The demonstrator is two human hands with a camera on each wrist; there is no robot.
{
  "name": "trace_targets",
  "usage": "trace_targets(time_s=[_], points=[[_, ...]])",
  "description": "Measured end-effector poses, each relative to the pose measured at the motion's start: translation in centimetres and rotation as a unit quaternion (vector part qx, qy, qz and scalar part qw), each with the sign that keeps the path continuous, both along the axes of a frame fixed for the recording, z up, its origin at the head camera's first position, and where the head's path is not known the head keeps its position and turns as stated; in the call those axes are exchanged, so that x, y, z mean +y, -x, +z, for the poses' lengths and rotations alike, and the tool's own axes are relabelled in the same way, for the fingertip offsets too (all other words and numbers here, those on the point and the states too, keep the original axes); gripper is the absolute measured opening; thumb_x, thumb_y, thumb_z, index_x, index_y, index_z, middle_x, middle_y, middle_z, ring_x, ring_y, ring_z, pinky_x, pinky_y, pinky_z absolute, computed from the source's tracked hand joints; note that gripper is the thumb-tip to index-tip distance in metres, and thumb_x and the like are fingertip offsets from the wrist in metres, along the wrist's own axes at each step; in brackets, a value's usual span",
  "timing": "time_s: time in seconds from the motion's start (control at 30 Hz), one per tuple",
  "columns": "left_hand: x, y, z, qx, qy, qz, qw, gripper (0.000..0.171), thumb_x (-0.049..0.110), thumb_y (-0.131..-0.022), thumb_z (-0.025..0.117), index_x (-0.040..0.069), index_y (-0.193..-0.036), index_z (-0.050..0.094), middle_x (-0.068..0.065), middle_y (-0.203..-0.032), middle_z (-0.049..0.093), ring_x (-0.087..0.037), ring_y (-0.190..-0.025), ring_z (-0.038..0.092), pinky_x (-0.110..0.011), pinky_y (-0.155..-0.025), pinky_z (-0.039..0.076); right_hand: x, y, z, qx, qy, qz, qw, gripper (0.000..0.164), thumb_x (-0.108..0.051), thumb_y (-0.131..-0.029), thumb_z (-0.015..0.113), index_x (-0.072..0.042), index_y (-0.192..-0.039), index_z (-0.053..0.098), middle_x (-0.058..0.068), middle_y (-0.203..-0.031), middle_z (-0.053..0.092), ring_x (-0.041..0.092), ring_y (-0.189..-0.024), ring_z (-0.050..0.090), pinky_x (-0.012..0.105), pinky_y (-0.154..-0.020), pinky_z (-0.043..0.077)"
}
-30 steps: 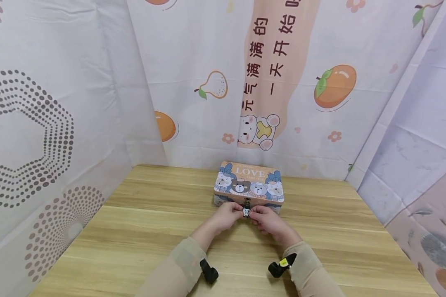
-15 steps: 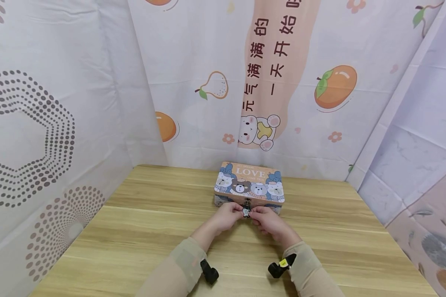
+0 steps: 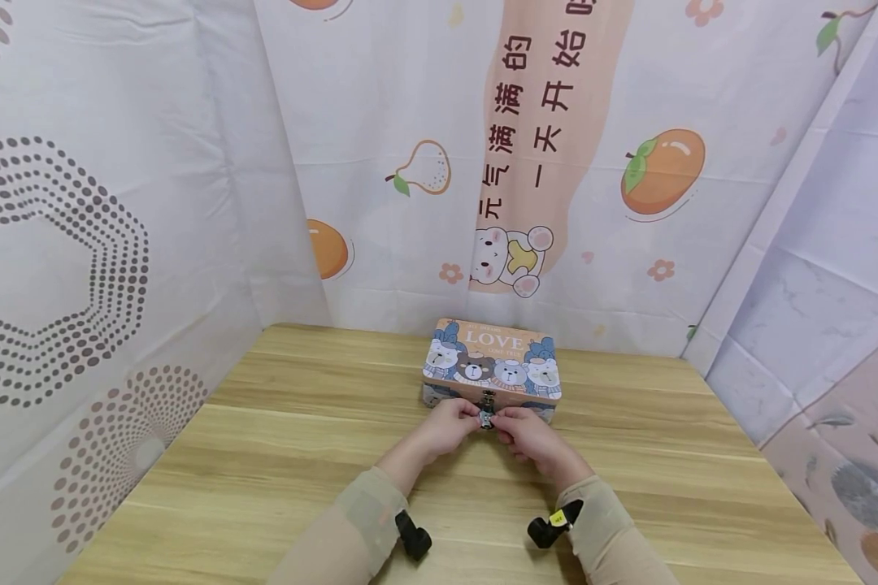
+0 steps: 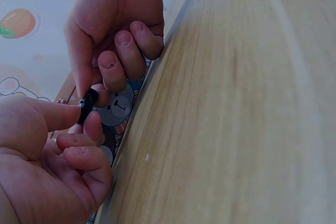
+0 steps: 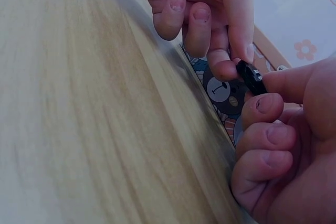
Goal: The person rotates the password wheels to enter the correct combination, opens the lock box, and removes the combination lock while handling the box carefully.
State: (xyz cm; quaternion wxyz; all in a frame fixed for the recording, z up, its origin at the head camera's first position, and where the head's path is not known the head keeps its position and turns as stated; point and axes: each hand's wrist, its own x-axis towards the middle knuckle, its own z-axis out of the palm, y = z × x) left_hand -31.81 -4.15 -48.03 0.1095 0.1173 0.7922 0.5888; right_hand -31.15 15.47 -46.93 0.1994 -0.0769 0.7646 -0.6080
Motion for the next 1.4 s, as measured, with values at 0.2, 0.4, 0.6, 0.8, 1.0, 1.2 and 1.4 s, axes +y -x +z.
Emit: trace_targets(time_s=[0.2,0.4,0.6,0.8,1.0,1.2,1.4], points=[[0.0,0.0,-0.1,-0.002,-0.003,0.001,1.0000,0.014,0.008,-0.100,0.061,-0.002,-0.109,0.064,-0.005,-0.090,0.066,-0.013,-0.056,0.047,-0.025,-0.048,0.039,0.1,0.0,0.1,0.003,-0.010,0.004,1.000,0.029,-0.024,-0.106,0.051,0.001,-0.092,0.054,0.002,-0.071,0.045,0.012,-0.050,0.031,0.024,-0.045,0.026],[0.0,-0.1,-0.1,0.001,0.002,0.002,1.0000,0.014,0.008,-0.100,0.061,-0.002,-0.109,0.065,-0.005,-0.090,0.066,-0.013,-0.059,0.048,-0.026,-0.051,0.040,0.2,0.0,0.3,0.006,-0.018,0.009,1.000,0.041,-0.038,-0.108,0.048,0.001,-0.103,0.058,0.006,-0.075,0.058,0.013,-0.053,0.048,0.025,-0.046,0.036],[0.0,-0.1,0.0,0.007,0.005,0.003,1.0000,0.015,0.008,-0.099,0.062,-0.002,-0.109,0.065,-0.005,-0.090,0.066,-0.014,-0.062,0.050,-0.025,-0.053,0.042,0.9,-0.1,0.7,-0.023,0.011,0.026,0.999,0.051,-0.048,-0.107,0.046,0.001,-0.117,0.056,0.015,-0.097,0.067,0.021,-0.069,0.065,0.029,-0.055,0.049],[0.0,-0.1,0.0,0.003,-0.002,0.004,1.0000,0.014,0.006,-0.098,0.062,-0.002,-0.109,0.065,-0.006,-0.091,0.067,-0.013,-0.058,0.048,-0.025,-0.049,0.040,1.6,0.0,1.0,-0.019,-0.003,0.040,0.999,0.055,-0.050,-0.107,0.044,0.002,-0.120,0.054,0.018,-0.100,0.067,0.023,-0.073,0.066,0.032,-0.059,0.053],[0.0,0.0,-0.1,0.006,-0.001,0.006,1.0000,0.015,0.006,-0.098,0.062,-0.003,-0.110,0.065,-0.006,-0.090,0.067,-0.012,-0.057,0.047,-0.025,-0.049,0.040,2.1,0.3,0.9,-0.016,-0.005,0.045,0.999,0.057,-0.049,-0.108,0.042,0.004,-0.124,0.052,0.017,-0.097,0.065,0.022,-0.071,0.064,0.032,-0.058,0.053],[0.1,0.0,-0.1,0.000,-0.002,0.004,1.0000,0.015,0.007,-0.098,0.062,-0.002,-0.110,0.065,-0.007,-0.092,0.067,-0.012,-0.057,0.047,-0.025,-0.048,0.039,2.2,0.3,0.9,-0.021,-0.007,0.045,0.999,0.055,-0.048,-0.108,0.041,0.003,-0.125,0.051,0.016,-0.096,0.066,0.021,-0.071,0.063,0.032,-0.058,0.052],[0.1,0.0,-0.1,-0.003,0.001,0.003,1.0000,0.016,0.008,-0.099,0.061,-0.001,-0.111,0.065,-0.007,-0.093,0.067,-0.012,-0.056,0.046,-0.025,-0.048,0.040,2.0,0.2,0.9,-0.027,0.001,0.044,0.999,0.051,-0.046,-0.108,0.043,0.001,-0.123,0.052,0.017,-0.097,0.066,0.022,-0.072,0.065,0.032,-0.060,0.053]])
